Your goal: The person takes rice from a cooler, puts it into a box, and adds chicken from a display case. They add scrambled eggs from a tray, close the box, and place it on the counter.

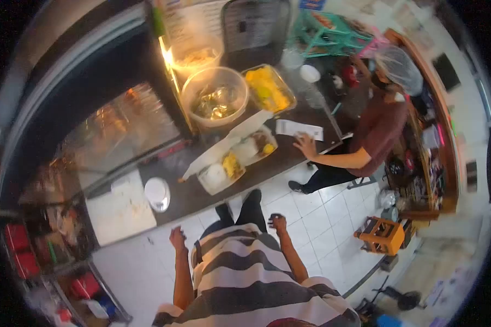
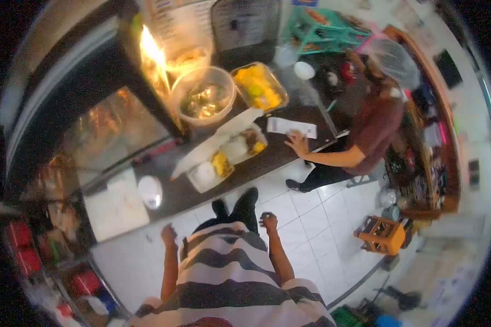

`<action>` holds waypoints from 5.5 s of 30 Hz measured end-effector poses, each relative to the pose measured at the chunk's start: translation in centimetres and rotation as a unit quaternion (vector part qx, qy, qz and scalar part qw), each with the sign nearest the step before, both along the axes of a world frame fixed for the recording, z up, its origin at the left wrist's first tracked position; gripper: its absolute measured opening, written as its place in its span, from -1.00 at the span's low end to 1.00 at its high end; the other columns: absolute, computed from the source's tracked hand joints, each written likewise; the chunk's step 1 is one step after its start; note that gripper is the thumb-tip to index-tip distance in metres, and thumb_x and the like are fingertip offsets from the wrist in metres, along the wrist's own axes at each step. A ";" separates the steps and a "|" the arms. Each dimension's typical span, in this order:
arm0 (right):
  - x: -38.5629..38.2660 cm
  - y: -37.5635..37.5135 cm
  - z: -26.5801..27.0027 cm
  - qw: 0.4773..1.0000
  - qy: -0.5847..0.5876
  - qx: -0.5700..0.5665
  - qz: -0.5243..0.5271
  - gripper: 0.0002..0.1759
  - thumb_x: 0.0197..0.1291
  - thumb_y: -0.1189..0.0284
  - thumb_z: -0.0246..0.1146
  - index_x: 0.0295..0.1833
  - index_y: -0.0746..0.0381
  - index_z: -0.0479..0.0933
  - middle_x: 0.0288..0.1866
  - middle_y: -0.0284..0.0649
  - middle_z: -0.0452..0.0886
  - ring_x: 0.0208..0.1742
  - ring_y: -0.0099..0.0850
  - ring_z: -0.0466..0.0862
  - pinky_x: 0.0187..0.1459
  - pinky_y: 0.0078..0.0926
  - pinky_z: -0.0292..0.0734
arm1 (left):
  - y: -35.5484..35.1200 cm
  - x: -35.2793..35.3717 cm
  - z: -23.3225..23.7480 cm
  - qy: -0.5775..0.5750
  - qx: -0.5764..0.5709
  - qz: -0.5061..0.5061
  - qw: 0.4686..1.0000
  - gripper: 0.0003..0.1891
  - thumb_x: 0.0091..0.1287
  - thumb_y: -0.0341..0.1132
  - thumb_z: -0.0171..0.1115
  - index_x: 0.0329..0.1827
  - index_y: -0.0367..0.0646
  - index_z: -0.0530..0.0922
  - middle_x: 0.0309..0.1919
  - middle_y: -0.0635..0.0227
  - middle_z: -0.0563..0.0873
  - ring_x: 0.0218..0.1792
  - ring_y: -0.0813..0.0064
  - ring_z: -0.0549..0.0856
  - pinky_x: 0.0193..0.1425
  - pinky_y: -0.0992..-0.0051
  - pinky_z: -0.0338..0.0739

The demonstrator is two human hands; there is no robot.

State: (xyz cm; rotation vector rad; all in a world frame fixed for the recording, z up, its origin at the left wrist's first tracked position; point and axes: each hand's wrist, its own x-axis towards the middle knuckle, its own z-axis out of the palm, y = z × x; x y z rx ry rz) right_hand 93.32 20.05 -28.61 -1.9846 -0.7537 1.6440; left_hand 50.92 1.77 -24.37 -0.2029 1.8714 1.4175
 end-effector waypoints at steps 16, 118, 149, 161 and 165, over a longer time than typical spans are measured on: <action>-9.8 9.6 10.3 0.984 0.087 0.048 0.150 -0.67 0.29 0.35 0.17 0.11 0.24 0.50 -0.16 -0.12 0.68 -0.32 -0.38 0.71 -0.39 -0.49 0.59 | 12.6 3.1 10.6 0.029 0.066 -0.215 0.974 -0.64 0.29 -0.21 0.23 0.06 -0.22 0.61 -0.28 0.35 0.72 -0.31 0.57 0.63 -0.22 0.55 0.50; -23.7 14.1 15.2 0.579 -0.127 0.429 0.682 -0.17 0.02 0.18 0.33 0.45 0.05 0.26 0.58 0.03 -0.09 0.58 0.06 -0.10 0.44 0.04 0.07 | 18.6 -3.8 10.6 0.520 0.009 -0.667 0.534 -0.10 0.26 0.17 0.15 0.51 -0.21 0.06 0.53 0.07 0.03 0.53 0.11 0.06 0.52 0.01 -0.02; -18.9 9.0 10.2 0.817 0.065 0.384 0.424 -0.53 0.14 0.56 0.21 0.18 -0.01 0.60 0.54 0.11 0.04 0.50 0.01 0.19 0.43 -0.27 0.17 | 13.8 1.3 4.8 0.391 0.097 -0.398 0.824 -0.43 0.07 -0.73 0.02 0.14 -0.07 0.63 0.37 0.04 0.39 0.40 0.18 0.38 0.35 0.37 0.37; -18.0 11.5 11.9 0.763 0.017 0.419 0.491 -0.57 0.02 0.51 0.34 0.08 0.01 0.65 0.42 0.17 0.27 0.26 -0.01 0.52 0.19 -0.29 0.51 | 16.8 2.1 9.5 0.622 0.034 -0.556 0.550 -0.51 0.10 -0.58 0.11 0.16 -0.17 0.55 0.32 0.19 0.48 0.42 0.12 0.34 0.45 0.07 0.21; -15.0 18.0 14.7 0.808 -0.098 0.491 0.311 -0.70 0.03 0.51 0.34 -0.06 0.23 0.66 -0.05 0.01 0.68 0.00 -0.09 0.68 0.03 -0.28 0.58 | 18.3 0.4 9.0 0.609 0.001 -0.569 0.553 -0.61 0.15 -0.44 0.27 0.09 -0.21 0.57 0.24 0.21 0.55 0.36 0.17 0.43 0.41 0.07 0.28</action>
